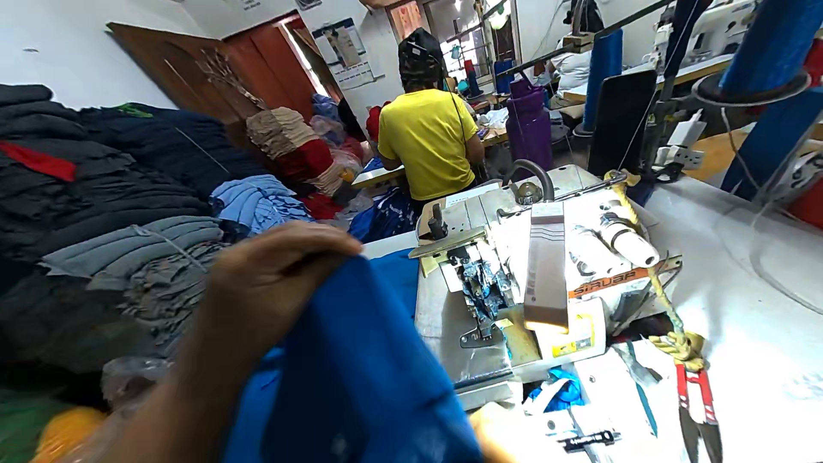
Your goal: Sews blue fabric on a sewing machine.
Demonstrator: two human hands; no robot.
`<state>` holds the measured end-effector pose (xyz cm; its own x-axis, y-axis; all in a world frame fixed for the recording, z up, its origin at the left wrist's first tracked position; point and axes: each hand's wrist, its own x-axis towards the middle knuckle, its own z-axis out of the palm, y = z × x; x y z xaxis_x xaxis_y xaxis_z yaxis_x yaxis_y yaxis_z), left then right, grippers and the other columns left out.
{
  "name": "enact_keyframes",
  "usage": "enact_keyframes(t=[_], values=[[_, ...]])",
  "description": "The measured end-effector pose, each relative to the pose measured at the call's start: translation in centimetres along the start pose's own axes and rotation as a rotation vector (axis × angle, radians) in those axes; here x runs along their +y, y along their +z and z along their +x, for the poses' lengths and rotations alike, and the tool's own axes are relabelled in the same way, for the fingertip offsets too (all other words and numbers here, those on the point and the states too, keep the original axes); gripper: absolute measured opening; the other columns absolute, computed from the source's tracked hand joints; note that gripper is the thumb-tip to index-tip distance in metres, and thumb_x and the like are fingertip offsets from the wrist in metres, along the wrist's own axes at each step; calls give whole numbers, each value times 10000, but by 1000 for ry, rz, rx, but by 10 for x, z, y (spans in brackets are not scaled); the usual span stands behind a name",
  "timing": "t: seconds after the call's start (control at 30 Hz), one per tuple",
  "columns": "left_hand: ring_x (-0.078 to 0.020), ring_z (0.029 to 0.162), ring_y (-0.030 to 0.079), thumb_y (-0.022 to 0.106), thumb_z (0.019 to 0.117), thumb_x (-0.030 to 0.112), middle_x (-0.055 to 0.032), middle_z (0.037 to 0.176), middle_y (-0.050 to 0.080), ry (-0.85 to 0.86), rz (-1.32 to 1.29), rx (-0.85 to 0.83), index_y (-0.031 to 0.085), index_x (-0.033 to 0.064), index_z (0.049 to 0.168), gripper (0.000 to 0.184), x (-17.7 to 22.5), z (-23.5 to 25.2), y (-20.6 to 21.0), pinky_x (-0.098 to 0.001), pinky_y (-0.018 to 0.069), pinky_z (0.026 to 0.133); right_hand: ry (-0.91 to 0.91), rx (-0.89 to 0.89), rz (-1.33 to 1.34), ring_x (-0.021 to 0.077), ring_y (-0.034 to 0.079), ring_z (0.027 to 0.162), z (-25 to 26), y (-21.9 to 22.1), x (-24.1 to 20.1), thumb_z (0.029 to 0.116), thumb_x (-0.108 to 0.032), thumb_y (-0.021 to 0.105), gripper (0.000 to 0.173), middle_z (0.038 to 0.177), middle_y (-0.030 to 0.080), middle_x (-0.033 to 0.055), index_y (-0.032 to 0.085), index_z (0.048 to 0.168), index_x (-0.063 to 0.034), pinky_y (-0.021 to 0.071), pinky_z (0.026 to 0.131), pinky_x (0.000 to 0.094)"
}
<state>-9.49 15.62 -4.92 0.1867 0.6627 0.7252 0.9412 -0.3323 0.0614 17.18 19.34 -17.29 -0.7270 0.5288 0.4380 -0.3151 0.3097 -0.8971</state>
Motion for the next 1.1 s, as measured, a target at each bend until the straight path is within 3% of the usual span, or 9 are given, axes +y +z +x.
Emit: enact_keyframes(t=[0.1,0.2,0.23,0.33,0.43,0.6,0.7,0.97,1.1], values=[[21,914,648,621,918,-9,-24,1000,705,-191,-54,-22,693,-44,1061,164,-6,-10,64,-161,542,857,170,139,-10,142,708,847,-5,-6,28,991,-79,594,204,922,728,149,685,1076,83,574,793,318],[-359,1145,666,684,903,-17,-223,1201,697,-408,41,-125,711,-62,1149,252,1,-40,105,-562,507,985,240,204,-25,98,673,760,-12,-12,50,984,-60,591,201,871,719,117,686,1091,80,558,741,279],[-403,1193,638,669,897,16,-225,1243,680,-369,88,-133,726,-33,1132,247,3,-50,111,-616,475,1002,259,213,-48,91,666,739,-13,-14,51,987,-61,584,202,852,716,111,687,1093,77,552,724,267],[-268,1097,692,556,951,178,-121,1167,722,-239,138,-69,770,72,1017,248,27,-72,114,-470,556,934,321,211,-53,67,658,737,-14,-19,48,995,-69,574,212,854,718,87,675,1123,67,540,729,250],[-146,1176,670,514,1012,223,-62,1195,738,-225,10,-133,770,112,1036,280,54,-86,117,-305,522,1019,315,225,-45,51,623,693,-18,-17,47,982,-49,580,233,820,701,67,651,1162,80,519,684,235],[-152,1226,636,452,988,269,-21,1235,737,-172,157,-211,715,133,1135,330,64,-86,115,-351,448,1012,179,239,14,79,665,765,-37,-13,48,983,-7,587,330,926,719,150,597,1277,143,556,758,254],[-195,1262,636,479,996,310,-52,1261,728,-232,122,-236,727,68,1186,395,65,-83,119,-408,470,1053,104,232,-5,82,681,803,-42,-16,48,993,7,573,334,1025,724,218,593,1287,165,559,800,234],[-120,1177,657,550,920,269,-63,1096,749,-295,-33,-257,723,71,1046,292,40,-64,128,-347,443,1076,82,244,-168,76,687,836,-17,-26,39,972,9,581,265,1063,747,174,703,1196,79,543,819,205],[-121,1175,646,553,928,275,-55,1146,731,-322,-77,-316,719,70,1074,301,37,-59,124,-373,437,1083,43,234,-228,68,689,861,-16,-27,52,991,-41,568,262,1025,753,127,721,1193,27,544,814,199]])
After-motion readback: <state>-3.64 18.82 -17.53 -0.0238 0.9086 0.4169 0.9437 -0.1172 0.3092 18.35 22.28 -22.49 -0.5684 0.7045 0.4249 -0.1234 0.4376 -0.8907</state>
